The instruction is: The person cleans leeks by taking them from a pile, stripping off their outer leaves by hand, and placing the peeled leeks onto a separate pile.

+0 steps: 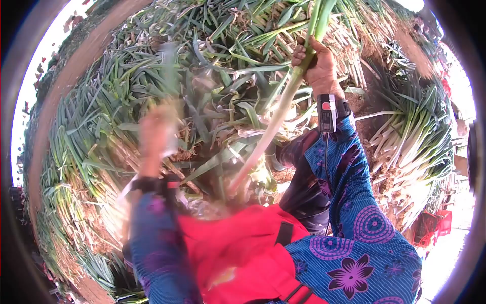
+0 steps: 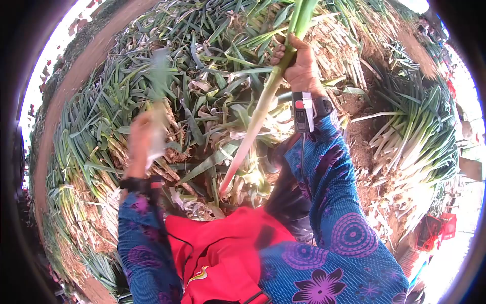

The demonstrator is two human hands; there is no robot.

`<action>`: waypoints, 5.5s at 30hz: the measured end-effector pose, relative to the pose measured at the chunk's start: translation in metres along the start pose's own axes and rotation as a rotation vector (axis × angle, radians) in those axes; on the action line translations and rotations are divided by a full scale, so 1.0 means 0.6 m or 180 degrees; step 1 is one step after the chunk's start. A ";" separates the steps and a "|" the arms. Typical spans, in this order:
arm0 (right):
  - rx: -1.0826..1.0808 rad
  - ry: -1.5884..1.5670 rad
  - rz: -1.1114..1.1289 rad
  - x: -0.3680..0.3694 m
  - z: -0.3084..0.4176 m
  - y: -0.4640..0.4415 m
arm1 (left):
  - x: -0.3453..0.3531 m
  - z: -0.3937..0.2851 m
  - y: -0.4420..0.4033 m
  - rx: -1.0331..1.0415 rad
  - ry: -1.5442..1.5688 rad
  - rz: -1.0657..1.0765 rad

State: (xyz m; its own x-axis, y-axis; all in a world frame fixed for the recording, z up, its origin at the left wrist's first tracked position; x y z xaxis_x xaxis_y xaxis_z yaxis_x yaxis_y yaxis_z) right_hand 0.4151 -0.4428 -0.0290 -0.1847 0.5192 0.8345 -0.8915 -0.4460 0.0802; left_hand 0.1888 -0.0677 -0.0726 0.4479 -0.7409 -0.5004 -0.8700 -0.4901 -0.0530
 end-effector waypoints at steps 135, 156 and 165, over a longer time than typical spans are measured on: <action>-0.1146 0.0324 -0.0872 -0.064 -0.036 -0.026 | -0.163 0.270 0.258 -0.1161 0.3443 -0.1932; -0.1050 -0.0039 -0.1653 -0.046 -0.020 -0.038 | 0.168 -0.100 0.182 0.1030 -0.1123 0.0335; -0.0500 -0.0189 0.0432 0.011 -0.018 -0.024 | 0.123 -0.106 0.183 0.0676 0.0400 0.1246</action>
State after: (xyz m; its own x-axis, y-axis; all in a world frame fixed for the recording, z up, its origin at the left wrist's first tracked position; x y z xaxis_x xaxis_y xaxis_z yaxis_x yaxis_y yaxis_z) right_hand 0.4227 -0.4252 -0.0307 -0.2870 0.4162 0.8628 -0.9144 -0.3873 -0.1174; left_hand 0.1392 -0.2052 -0.0602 0.0873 -0.9079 -0.4100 -0.9957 -0.0671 -0.0634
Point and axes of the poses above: each hand's wrist, its own y-axis away from the middle knuckle, its own x-axis out of the palm, z = x × y, the point moved 1 cm from there along -y, towards the middle knuckle, and after that the axes turned 3 degrees about x, right-handed, at the moved point
